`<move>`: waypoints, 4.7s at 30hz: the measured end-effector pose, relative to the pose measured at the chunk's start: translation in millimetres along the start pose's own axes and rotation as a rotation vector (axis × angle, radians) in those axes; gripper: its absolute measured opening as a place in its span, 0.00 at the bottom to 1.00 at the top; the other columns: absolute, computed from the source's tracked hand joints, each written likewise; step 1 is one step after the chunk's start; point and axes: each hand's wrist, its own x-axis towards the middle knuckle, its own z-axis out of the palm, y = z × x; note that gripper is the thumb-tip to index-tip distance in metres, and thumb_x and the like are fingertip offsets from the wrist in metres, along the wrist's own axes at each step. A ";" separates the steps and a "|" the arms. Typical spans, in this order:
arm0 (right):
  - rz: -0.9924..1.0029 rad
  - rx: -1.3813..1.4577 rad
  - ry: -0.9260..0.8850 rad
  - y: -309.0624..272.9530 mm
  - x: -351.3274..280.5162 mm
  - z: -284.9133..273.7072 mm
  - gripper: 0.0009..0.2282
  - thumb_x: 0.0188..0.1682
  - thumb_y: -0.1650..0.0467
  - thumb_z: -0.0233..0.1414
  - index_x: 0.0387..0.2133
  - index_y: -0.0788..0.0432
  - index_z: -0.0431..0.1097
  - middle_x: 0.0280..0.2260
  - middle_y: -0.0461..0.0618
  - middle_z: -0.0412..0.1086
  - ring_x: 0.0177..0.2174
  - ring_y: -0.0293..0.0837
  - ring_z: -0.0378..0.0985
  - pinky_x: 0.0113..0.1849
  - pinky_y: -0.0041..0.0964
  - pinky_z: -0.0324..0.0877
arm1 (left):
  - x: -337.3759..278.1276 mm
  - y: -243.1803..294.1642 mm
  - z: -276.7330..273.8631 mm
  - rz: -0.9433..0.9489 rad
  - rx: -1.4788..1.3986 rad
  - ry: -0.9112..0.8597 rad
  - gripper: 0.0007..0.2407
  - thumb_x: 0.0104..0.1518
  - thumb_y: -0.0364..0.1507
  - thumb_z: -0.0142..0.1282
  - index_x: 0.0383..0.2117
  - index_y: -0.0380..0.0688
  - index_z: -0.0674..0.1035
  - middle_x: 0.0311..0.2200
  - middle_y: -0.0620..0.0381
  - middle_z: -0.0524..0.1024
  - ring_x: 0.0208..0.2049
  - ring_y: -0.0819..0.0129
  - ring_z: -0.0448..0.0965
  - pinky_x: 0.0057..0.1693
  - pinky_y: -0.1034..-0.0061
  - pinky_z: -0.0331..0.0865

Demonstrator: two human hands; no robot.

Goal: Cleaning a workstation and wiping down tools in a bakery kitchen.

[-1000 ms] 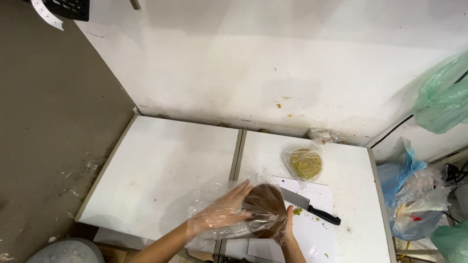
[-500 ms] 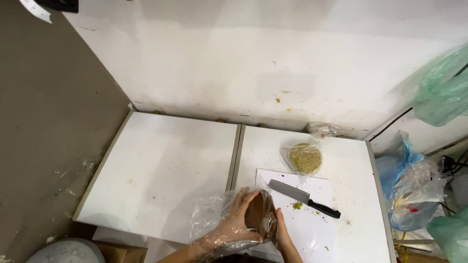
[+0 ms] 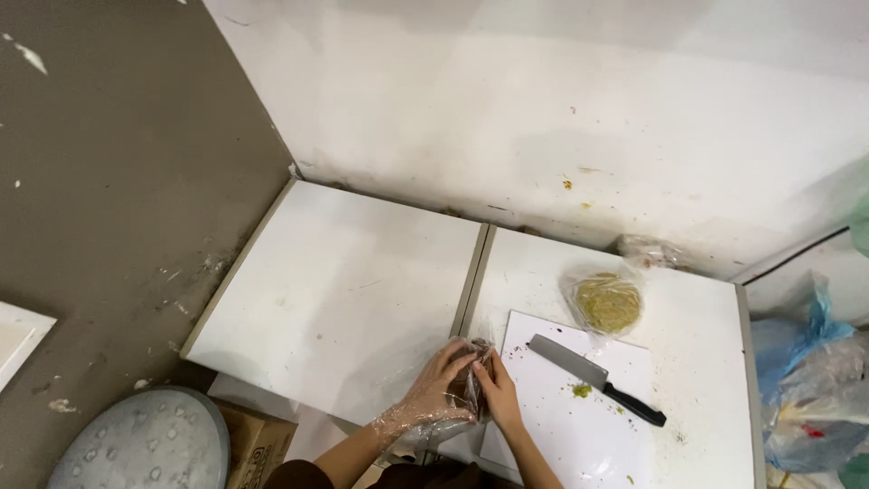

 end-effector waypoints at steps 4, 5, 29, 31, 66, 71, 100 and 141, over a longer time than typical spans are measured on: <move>-0.024 -0.125 0.069 -27.4 -1.4 5.1 0.30 0.52 0.55 0.48 0.63 0.59 0.60 0.47 0.61 0.76 0.45 0.52 0.81 0.47 0.44 0.74 | 1.2 -78.4 63.1 0.214 0.728 0.251 0.41 0.49 0.44 0.65 0.72 0.61 0.55 0.74 0.64 0.51 0.74 0.69 0.46 0.76 0.71 0.48; 0.070 -0.174 0.074 -28.3 0.1 4.2 0.29 0.52 0.54 0.46 0.64 0.57 0.60 0.43 0.61 0.78 0.40 0.55 0.81 0.43 0.45 0.75 | 0.9 -79.6 62.0 0.232 0.729 0.244 0.42 0.49 0.46 0.67 0.72 0.60 0.56 0.74 0.62 0.52 0.75 0.67 0.47 0.77 0.67 0.48; 0.065 -0.225 0.133 1.5 24.6 -77.9 0.32 0.43 0.58 0.59 0.60 0.60 0.63 0.44 0.61 0.79 0.41 0.49 0.84 0.44 0.41 0.77 | 50.2 29.8 -131.9 -0.023 0.310 -0.436 0.18 0.53 0.41 0.68 0.46 0.48 0.81 0.33 0.51 0.83 0.34 0.61 0.84 0.46 0.68 0.78; 0.049 -0.180 0.120 9.9 53.0 -82.8 0.31 0.44 0.58 0.59 0.59 0.60 0.65 0.45 0.60 0.78 0.41 0.49 0.83 0.45 0.41 0.76 | 34.2 13.6 -148.5 -0.177 0.177 -0.224 0.23 0.45 0.43 0.73 0.46 0.47 0.81 0.33 0.51 0.84 0.34 0.61 0.85 0.46 0.68 0.80; -0.044 -1.396 0.262 52.8 -37.0 -244.4 0.16 0.40 0.69 0.57 0.42 0.55 0.64 0.43 0.48 0.68 0.48 0.51 0.71 0.47 0.50 0.69 | 67.8 73.9 116.8 -0.209 0.241 0.023 0.43 0.43 0.51 0.71 0.63 0.38 0.64 0.66 0.36 0.61 0.66 0.42 0.59 0.66 0.50 0.56; -0.138 -1.148 0.282 42.8 -78.4 -258.8 0.14 0.43 0.69 0.56 0.41 0.57 0.64 0.41 0.53 0.68 0.42 0.55 0.74 0.39 0.51 0.74 | 57.3 149.4 130.7 -0.163 0.386 -0.188 0.50 0.38 0.55 0.72 0.68 0.47 0.57 0.70 0.33 0.43 0.70 0.34 0.39 0.66 0.32 0.42; -0.104 -0.666 0.045 19.9 -241.3 -170.6 0.23 0.55 0.65 0.45 0.64 0.54 0.52 0.32 0.63 0.77 0.29 0.60 0.81 0.30 0.51 0.73 | 16.3 116.4 172.2 -0.302 -0.530 0.498 0.29 0.71 0.40 0.41 0.74 0.49 0.45 0.77 0.44 0.38 0.77 0.50 0.34 0.76 0.56 0.35; -0.139 -0.751 0.378 105.6 -135.8 -278.0 0.20 0.52 0.68 0.53 0.60 0.52 0.68 0.36 0.57 0.79 0.25 0.46 0.81 0.29 0.39 0.76 | 18.4 129.7 152.0 -0.266 0.559 -0.138 0.51 0.40 0.53 0.70 0.73 0.63 0.51 0.74 0.42 0.34 0.73 0.37 0.30 0.66 0.29 0.35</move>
